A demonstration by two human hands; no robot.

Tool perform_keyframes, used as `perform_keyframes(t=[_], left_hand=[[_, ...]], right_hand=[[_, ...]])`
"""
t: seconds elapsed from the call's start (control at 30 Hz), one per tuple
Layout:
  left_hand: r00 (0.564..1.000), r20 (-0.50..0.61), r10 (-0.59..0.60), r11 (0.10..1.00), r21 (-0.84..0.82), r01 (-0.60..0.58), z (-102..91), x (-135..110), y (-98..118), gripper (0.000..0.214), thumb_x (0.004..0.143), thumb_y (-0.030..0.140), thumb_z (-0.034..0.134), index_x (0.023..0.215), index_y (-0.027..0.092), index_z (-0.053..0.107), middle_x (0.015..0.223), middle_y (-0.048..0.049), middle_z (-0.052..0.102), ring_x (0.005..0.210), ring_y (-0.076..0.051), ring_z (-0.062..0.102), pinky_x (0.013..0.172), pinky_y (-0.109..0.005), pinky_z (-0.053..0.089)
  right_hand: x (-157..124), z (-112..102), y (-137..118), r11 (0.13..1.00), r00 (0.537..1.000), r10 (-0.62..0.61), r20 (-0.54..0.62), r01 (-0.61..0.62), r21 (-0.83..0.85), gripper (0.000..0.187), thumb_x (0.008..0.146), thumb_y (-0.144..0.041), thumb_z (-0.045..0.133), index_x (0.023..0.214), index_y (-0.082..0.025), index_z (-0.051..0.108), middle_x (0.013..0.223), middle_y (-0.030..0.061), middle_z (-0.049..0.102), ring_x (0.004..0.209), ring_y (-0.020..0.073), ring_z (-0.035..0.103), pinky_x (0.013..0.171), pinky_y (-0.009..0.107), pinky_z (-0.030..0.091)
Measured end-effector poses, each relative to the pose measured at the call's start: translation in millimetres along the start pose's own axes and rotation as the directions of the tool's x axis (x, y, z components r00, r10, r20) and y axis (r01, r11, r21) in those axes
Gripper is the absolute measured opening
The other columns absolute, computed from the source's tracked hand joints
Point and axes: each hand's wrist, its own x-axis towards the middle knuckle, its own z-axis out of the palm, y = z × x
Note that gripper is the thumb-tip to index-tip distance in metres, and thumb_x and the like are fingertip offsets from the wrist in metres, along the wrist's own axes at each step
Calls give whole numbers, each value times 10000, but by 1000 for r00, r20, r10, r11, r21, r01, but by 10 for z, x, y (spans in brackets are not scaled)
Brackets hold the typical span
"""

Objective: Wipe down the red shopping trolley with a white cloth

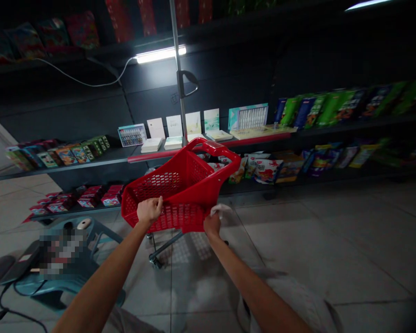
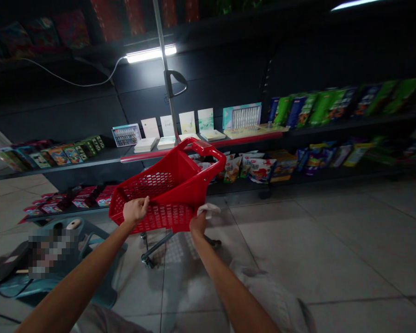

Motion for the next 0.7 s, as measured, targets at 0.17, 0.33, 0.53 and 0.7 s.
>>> perform_keyframes(t=[0.17,0.33,0.53,0.7], left_hand=[[999,-44,31,999,-15,-31,41,-33,-1,662,1067,529,260,777,216,767,891,-110,791,816,-223,720,607,-299,284],[993,-81,87,994,-62,-92,34,-69,0,638,1069,536,276,772,234,753,888,-84,794,831,-211,719,603,-299,286],[988,-124,86,991,-87,-98,42,-72,33,629,1060,553,309,729,236,740,837,-63,783,808,-191,715,601,-299,291],[986,-139,92,990,-95,-105,94,-71,7,633,1056,559,314,715,234,737,816,-47,773,796,-178,705,606,-293,286]], right_hand=[[197,-200,-526,937,937,-338,-86,343,61,674,890,-125,400,1560,-52,406,1489,235,567,1411,293,540,1184,470,419],[244,-462,-1023,680,683,-724,96,730,-65,841,810,48,337,1623,-165,347,1705,108,281,1601,207,177,1307,492,220],[361,-627,-1264,529,568,-777,272,823,-206,684,772,86,370,1336,-151,676,1510,117,584,1524,223,391,1295,526,247],[539,-769,-1310,513,546,-823,160,833,-206,589,744,46,429,1197,-176,731,1361,84,699,1417,223,531,1294,535,242]])
